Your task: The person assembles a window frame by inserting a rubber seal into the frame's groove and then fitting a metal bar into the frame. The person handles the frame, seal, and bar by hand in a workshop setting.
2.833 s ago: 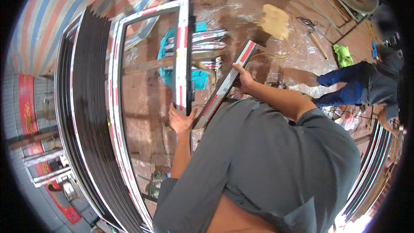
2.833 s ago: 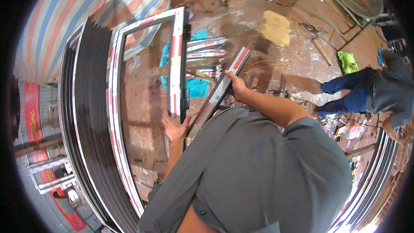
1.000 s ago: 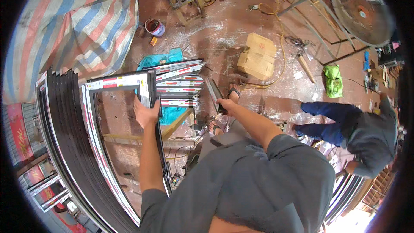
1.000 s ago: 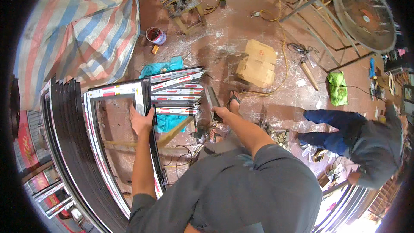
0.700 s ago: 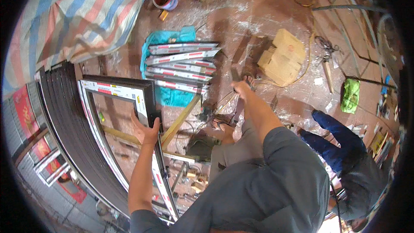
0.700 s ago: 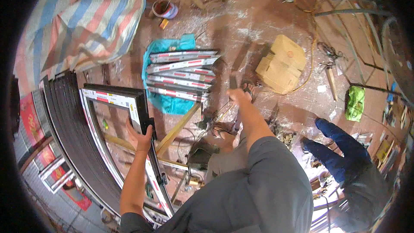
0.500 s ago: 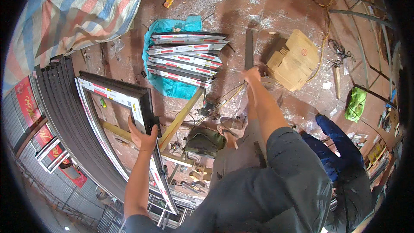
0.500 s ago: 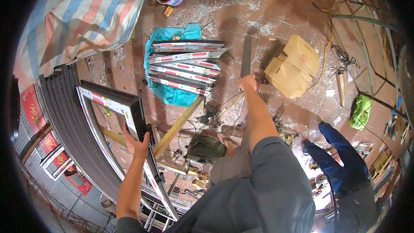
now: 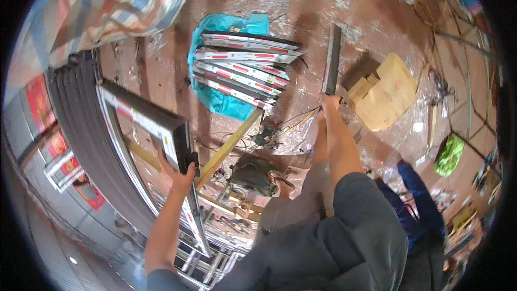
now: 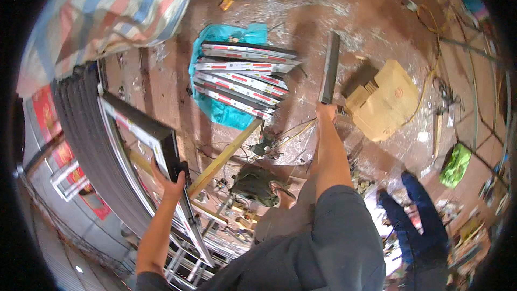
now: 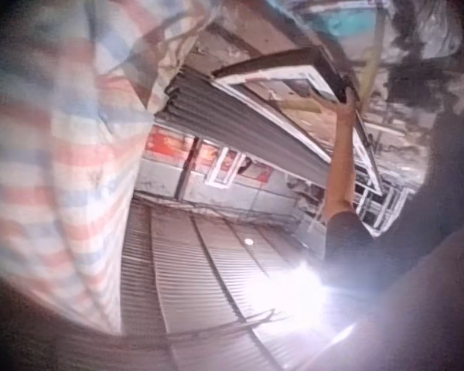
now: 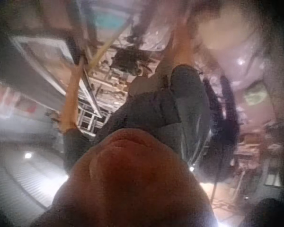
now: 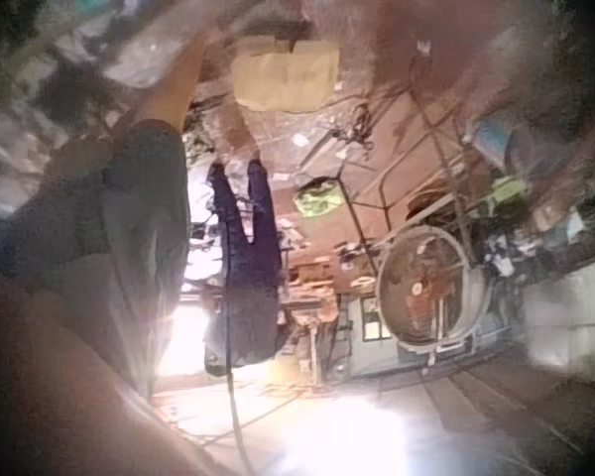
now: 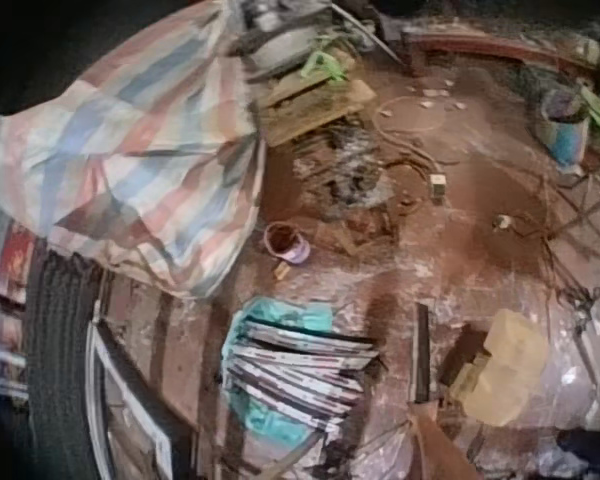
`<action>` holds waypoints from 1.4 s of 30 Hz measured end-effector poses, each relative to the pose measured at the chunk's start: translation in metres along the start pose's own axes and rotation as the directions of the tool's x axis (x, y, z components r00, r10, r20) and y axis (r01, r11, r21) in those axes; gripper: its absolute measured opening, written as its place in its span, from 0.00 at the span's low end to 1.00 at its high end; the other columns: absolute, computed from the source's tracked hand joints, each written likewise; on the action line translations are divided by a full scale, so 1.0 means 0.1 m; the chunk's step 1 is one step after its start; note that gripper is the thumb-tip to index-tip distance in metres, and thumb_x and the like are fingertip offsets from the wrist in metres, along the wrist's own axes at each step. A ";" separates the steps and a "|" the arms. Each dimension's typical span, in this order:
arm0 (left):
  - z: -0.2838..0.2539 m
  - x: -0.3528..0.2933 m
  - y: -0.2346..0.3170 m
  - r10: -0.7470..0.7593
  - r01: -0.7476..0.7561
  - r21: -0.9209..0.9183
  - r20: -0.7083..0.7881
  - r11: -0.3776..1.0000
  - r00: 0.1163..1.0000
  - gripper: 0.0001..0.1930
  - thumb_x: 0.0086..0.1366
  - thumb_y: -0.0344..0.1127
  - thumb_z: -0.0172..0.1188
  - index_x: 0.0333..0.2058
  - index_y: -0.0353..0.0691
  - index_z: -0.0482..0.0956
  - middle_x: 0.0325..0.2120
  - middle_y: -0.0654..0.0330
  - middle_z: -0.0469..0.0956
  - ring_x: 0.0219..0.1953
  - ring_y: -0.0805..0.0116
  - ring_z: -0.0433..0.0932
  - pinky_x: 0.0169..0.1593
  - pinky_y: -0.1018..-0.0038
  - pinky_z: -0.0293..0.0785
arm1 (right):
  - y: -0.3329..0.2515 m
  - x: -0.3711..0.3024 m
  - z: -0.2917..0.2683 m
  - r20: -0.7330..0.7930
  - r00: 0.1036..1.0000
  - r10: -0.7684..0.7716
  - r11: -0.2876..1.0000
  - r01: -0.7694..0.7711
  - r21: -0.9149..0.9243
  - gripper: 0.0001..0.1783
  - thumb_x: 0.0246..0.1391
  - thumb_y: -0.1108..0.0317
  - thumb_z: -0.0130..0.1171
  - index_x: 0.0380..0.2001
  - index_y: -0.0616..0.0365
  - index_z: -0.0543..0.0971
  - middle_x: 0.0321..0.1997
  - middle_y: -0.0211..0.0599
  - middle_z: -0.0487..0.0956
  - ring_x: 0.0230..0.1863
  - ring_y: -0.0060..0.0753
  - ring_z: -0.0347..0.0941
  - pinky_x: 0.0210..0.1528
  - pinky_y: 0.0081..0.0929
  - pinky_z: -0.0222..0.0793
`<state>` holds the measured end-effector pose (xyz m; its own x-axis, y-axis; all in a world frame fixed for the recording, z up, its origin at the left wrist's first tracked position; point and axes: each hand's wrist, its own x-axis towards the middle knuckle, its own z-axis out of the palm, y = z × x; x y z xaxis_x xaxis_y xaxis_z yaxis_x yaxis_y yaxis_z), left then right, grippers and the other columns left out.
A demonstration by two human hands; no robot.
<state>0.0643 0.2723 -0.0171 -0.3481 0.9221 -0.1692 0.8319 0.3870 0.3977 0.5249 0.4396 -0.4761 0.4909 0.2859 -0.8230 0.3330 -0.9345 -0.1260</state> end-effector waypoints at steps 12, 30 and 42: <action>-0.20 0.17 0.36 -0.119 0.129 0.245 -0.057 0.961 0.991 0.62 0.53 0.57 0.84 0.79 0.39 0.58 0.69 0.36 0.74 0.68 0.33 0.78 0.70 0.46 0.78 | 0.48 -0.45 -0.65 0.583 0.674 -0.454 0.844 0.535 0.038 0.34 0.57 0.54 0.77 0.60 0.67 0.82 0.52 0.53 0.92 0.55 0.48 0.90 0.57 0.43 0.85; -0.10 -0.60 0.34 -0.191 0.234 0.072 -0.373 0.970 0.908 0.57 0.66 0.75 0.68 0.80 0.41 0.64 0.79 0.44 0.67 0.81 0.40 0.64 0.82 0.42 0.57 | 1.76 -2.01 -1.92 0.675 0.466 -0.572 0.252 0.883 -0.396 0.27 0.62 0.57 0.76 0.54 0.69 0.85 0.46 0.48 0.90 0.36 0.32 0.86 0.41 0.31 0.82; 0.76 -5.12 0.13 -0.127 0.028 -0.557 -0.140 0.830 0.982 0.26 0.66 0.47 0.75 0.60 0.46 0.86 0.62 0.48 0.85 0.67 0.43 0.80 0.72 0.51 0.75 | 1.43 -4.28 -0.89 0.894 -0.127 -0.430 -0.129 0.989 0.079 0.08 0.69 0.69 0.68 0.42 0.64 0.87 0.38 0.35 0.87 0.37 0.30 0.81 0.40 0.30 0.75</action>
<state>0.2866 -0.1954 0.0059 -0.5083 0.8564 -0.0905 0.4395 0.3483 0.8280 0.4342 0.2029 -0.0922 -0.9252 0.1762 -0.3360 0.3789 0.3866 -0.8408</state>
